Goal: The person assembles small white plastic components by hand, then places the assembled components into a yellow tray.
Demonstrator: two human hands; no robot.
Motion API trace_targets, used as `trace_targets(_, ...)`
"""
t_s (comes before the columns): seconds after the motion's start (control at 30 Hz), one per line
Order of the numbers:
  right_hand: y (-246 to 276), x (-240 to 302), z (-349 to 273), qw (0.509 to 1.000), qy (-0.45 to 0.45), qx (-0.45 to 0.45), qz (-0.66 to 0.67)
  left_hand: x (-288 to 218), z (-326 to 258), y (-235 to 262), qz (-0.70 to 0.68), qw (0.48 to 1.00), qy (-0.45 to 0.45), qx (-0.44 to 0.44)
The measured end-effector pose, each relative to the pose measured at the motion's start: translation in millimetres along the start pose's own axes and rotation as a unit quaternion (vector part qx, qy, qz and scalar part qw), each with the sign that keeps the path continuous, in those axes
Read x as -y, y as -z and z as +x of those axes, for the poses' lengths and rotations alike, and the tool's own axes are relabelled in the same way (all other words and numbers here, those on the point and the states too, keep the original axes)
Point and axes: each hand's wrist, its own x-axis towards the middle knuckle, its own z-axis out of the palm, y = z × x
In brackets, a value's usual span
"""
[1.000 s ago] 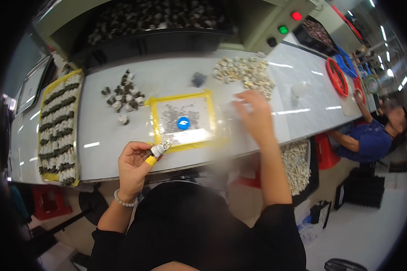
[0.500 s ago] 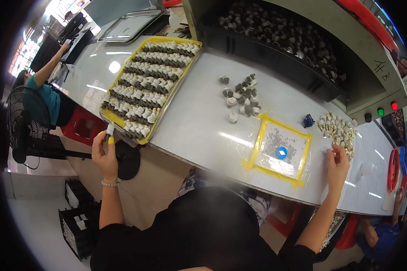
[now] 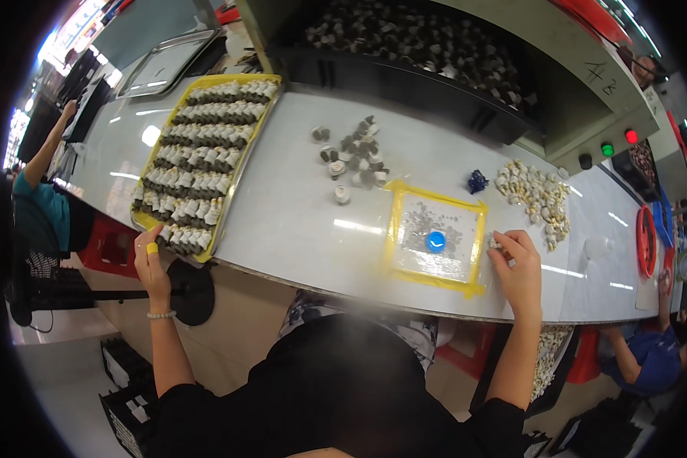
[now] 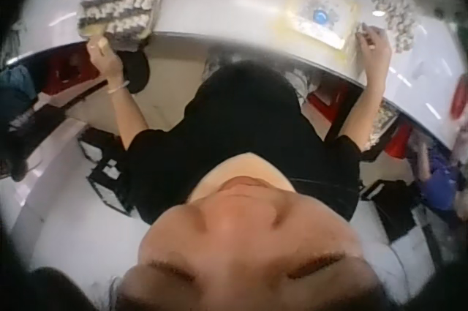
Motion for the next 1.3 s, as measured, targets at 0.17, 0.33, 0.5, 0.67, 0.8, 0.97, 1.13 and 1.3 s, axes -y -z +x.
trace_targets(0.17,-5.0,3.9,-4.3,0.998,0.023,0.009,0.065,-88.3,28.3,-25.1,0.104,0.979,-0.114,-0.133)
trace_targets(0.33,-14.7,19.9,-6.4,0.995,0.002,0.059,0.085,-181.9,40.5,-105.2,-0.197,0.966,-0.008,0.166)
trace_targets(0.5,-11.5,22.4,-4.3,0.997,0.063,0.050,-0.005,-196.2,43.6,-168.5,-0.109,0.965,-0.063,0.229)
trace_targets(0.67,-11.8,19.8,-0.9,0.993,0.105,0.047,-0.041,-201.1,45.3,-165.5,-0.188,0.944,-0.027,0.270)
trace_targets(0.8,-24.5,28.7,5.0,0.988,0.140,0.049,0.036,-207.9,26.9,-153.5,-0.558,0.755,0.188,0.289)
trace_targets(0.97,-31.8,42.9,17.8,0.980,0.188,0.057,0.007,-211.6,9.1,-154.8,-0.630,0.676,0.198,0.328)
trace_targets(1.13,-29.7,46.4,21.2,0.971,0.212,0.088,-0.070,-229.9,-2.7,-153.4,-0.667,0.600,0.274,0.346)
trace_targets(1.3,-32.9,41.7,13.6,0.985,0.152,0.066,0.044,-233.1,-17.9,-165.2,-0.711,0.536,0.277,0.362)
